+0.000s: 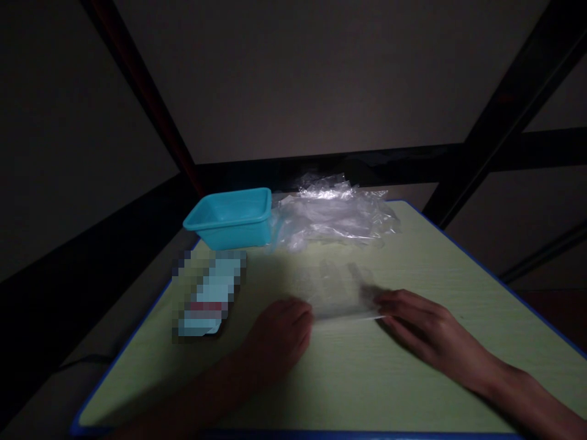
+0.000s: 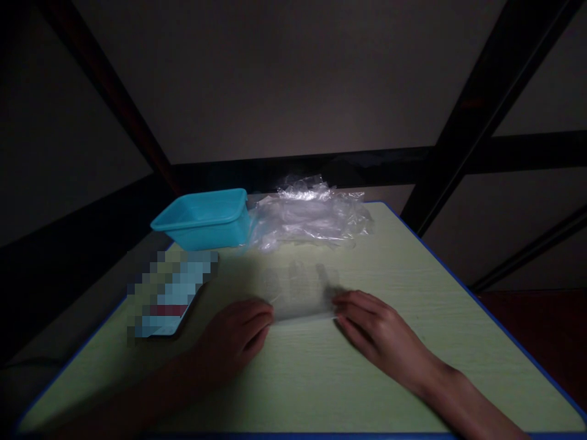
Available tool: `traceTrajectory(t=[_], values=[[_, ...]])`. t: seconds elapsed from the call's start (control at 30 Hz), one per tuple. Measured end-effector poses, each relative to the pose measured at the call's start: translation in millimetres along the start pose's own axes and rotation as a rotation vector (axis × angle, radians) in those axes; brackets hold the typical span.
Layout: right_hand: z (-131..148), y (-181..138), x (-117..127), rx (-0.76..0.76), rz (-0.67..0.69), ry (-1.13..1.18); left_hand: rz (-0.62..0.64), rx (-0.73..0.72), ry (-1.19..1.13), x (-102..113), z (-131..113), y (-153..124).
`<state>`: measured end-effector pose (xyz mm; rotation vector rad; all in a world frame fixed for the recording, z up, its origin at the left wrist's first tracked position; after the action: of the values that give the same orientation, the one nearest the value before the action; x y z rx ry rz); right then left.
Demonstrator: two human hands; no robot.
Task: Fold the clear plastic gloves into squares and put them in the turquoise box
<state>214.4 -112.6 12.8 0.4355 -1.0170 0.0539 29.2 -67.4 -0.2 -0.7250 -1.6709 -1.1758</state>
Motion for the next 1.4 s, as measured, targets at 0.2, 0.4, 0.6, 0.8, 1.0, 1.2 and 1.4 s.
traceTrajectory(t=[0.2, 0.4, 0.6, 0.8, 1.0, 1.2, 1.4], values=[[6, 3, 29, -0.18, -0.12, 0.174, -0.205, 0.178, -0.267, 34, 8, 1], [14, 13, 64, -0.378, -0.353, 0.401, -0.347, 0.56, -0.796, 65, 24, 14], [-18, 35, 30, -0.572, -0.212, 0.656, -0.265, 0.845, -1.189, 26, 48, 24], [-50, 40, -21, -0.67, -0.019, 0.812, -0.139, 1.061, -1.082, -18, 71, 19], [-55, 44, -24, -0.566, 0.015, 0.85, -0.064, 1.049, -1.08, -30, 76, 19], [-50, 45, -25, -0.464, 0.172, 0.764, -0.087, 1.068, -1.085, -26, 74, 20], [-59, 45, -22, -0.568, 0.135, 0.675, -0.228, 1.082, -1.113, -18, 77, 17]])
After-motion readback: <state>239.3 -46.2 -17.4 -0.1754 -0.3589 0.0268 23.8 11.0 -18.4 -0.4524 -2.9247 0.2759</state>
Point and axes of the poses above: each hand's wrist, its own y-axis towards the middle knuckle, its own x-axis out of the back of the hand, z = x × y, the point moved 6 cm from there along y, towards the middle knuckle, and after that the axes turned 6 degrees about -x, right-handed, at the moved point
